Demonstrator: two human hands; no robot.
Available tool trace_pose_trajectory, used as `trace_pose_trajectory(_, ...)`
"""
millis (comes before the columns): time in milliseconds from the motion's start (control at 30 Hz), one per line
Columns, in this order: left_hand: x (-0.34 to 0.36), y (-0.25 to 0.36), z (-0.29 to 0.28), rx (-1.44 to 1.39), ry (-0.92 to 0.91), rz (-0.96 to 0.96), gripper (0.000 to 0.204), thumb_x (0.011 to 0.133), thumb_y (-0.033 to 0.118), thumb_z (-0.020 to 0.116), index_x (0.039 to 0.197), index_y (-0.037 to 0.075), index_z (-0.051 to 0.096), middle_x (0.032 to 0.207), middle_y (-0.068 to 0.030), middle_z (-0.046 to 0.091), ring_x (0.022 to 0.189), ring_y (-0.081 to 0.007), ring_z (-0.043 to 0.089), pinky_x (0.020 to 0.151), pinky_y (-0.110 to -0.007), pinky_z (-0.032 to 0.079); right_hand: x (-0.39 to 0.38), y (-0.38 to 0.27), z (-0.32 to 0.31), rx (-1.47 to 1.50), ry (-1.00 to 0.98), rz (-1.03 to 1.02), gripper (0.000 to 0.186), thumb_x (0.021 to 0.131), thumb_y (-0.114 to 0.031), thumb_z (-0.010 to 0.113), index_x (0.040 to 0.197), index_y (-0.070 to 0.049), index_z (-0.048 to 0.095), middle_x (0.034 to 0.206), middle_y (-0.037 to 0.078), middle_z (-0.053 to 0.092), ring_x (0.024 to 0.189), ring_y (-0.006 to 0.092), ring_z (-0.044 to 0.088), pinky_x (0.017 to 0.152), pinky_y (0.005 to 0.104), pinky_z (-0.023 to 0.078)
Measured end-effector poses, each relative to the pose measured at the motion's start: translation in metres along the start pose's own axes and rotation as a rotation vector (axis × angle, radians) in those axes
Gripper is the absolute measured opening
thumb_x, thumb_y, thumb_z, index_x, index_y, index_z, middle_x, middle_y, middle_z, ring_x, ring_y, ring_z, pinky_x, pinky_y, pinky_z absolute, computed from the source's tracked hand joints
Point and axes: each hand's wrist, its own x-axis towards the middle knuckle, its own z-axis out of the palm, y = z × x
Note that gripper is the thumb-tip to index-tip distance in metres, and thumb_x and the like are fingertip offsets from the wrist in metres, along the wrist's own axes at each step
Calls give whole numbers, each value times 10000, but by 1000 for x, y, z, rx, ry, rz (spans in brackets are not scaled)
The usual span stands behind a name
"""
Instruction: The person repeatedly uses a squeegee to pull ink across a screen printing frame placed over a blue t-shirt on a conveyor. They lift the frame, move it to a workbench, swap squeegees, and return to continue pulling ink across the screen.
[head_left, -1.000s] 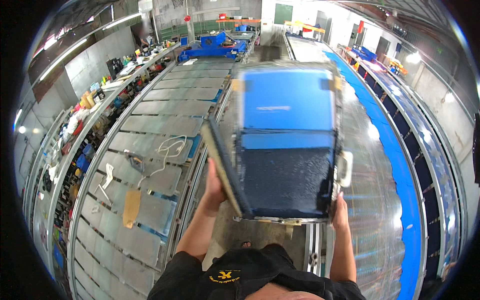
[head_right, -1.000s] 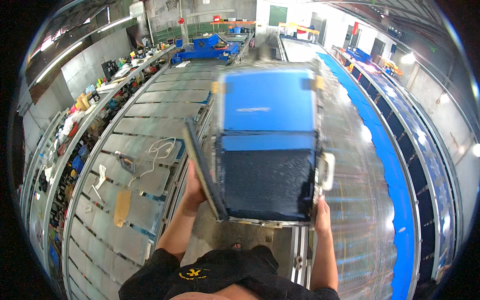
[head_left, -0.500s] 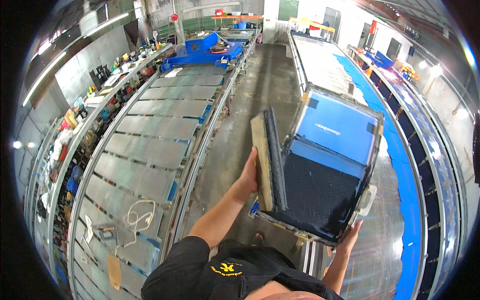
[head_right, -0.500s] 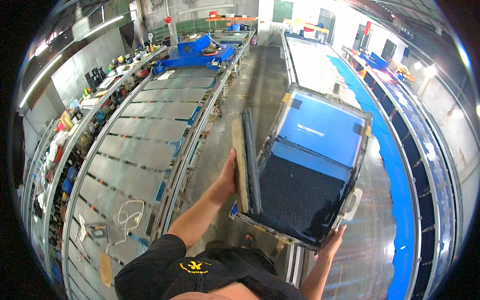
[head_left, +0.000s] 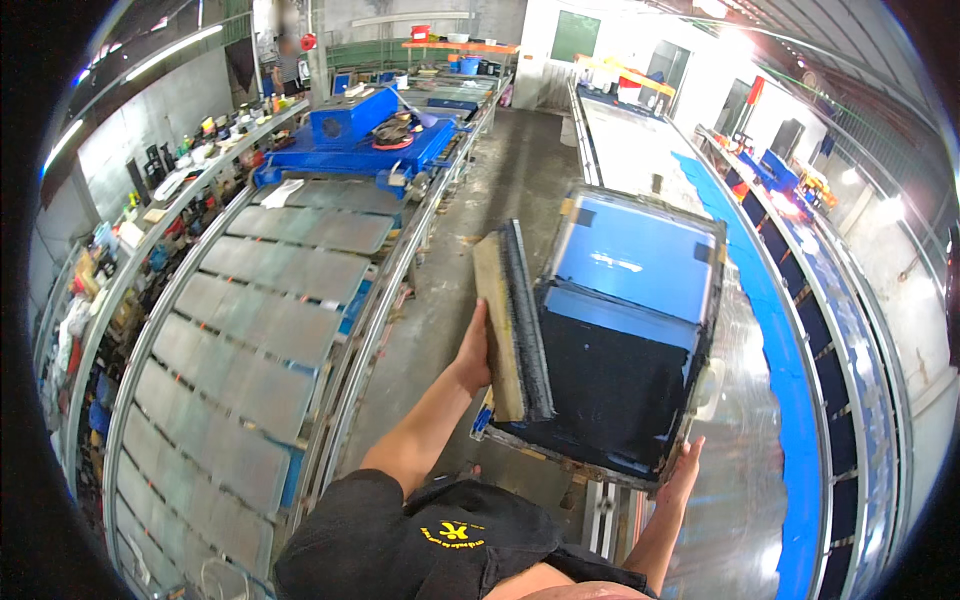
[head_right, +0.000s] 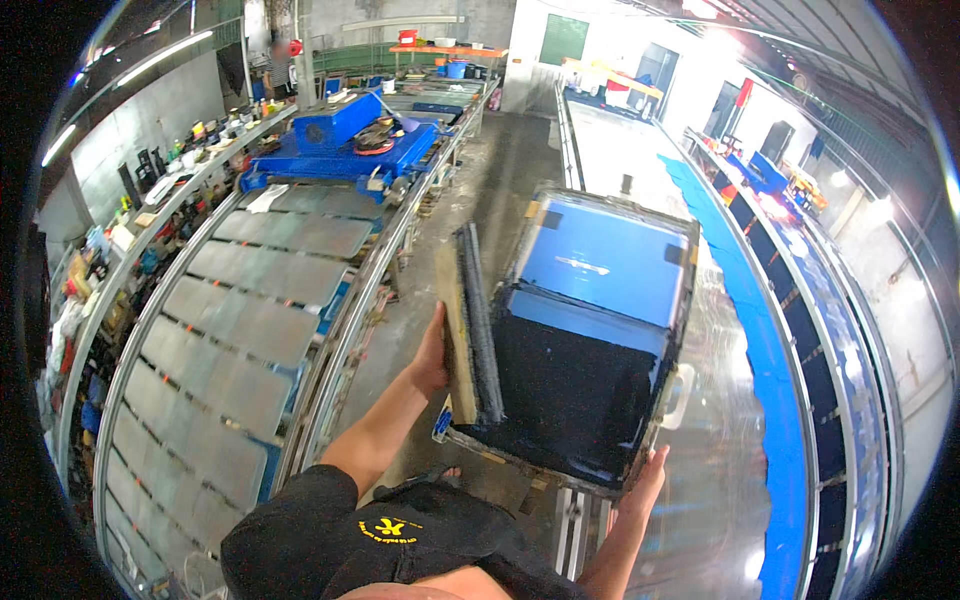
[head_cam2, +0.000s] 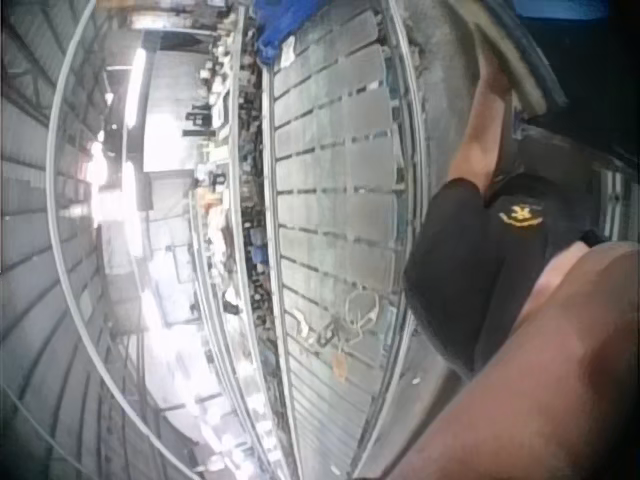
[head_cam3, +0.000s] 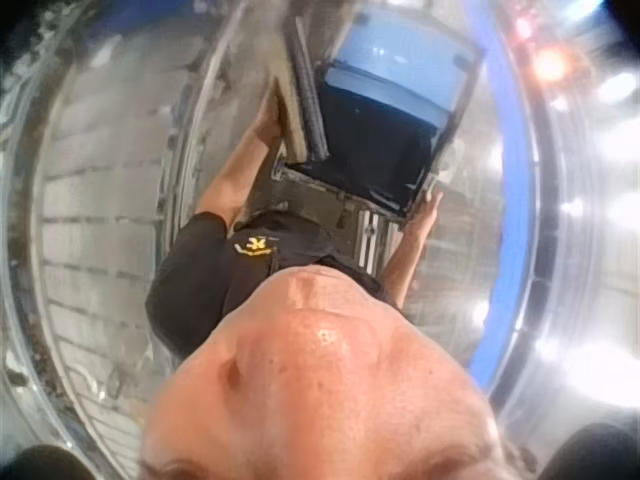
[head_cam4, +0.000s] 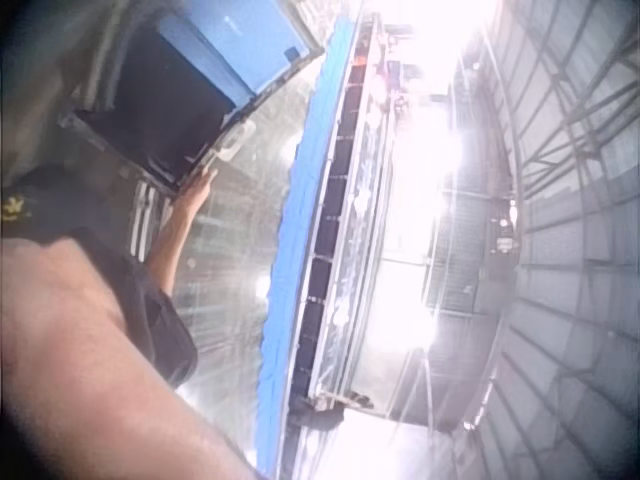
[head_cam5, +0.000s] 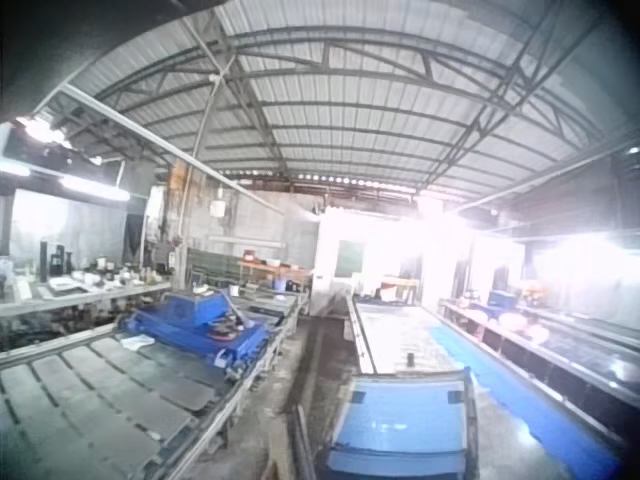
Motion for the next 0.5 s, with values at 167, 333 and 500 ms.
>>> trace_pose_trajectory(167,208,51,58,105,-75,-273,771,1046,744,369,1389,113,647,1252,-103,723,1117,-243,692,1019,-456,537,122,-3,39,103,195,-13,660,979,-724,591,1032,-80,728,967,17,753,901,150,703,829,326,548)
trace_pose_trajectory(333,452,87,82,202,-116,-438,761,1029,767,382,1306,141,714,1200,-73,762,1041,-218,716,981,-441,536,298,26,99,166,340,3,722,968,-751,577,1096,-55,723,1002,38,751,947,170,703,884,343,549)
trace_pose_trajectory(500,659,157,94,184,-71,-357,794,1033,766,364,1324,112,708,1237,-90,753,1069,-226,715,1002,-443,537,519,19,207,28,405,-45,780,981,-746,557,1211,-12,687,1159,89,725,1115,218,675,1032,392,512)
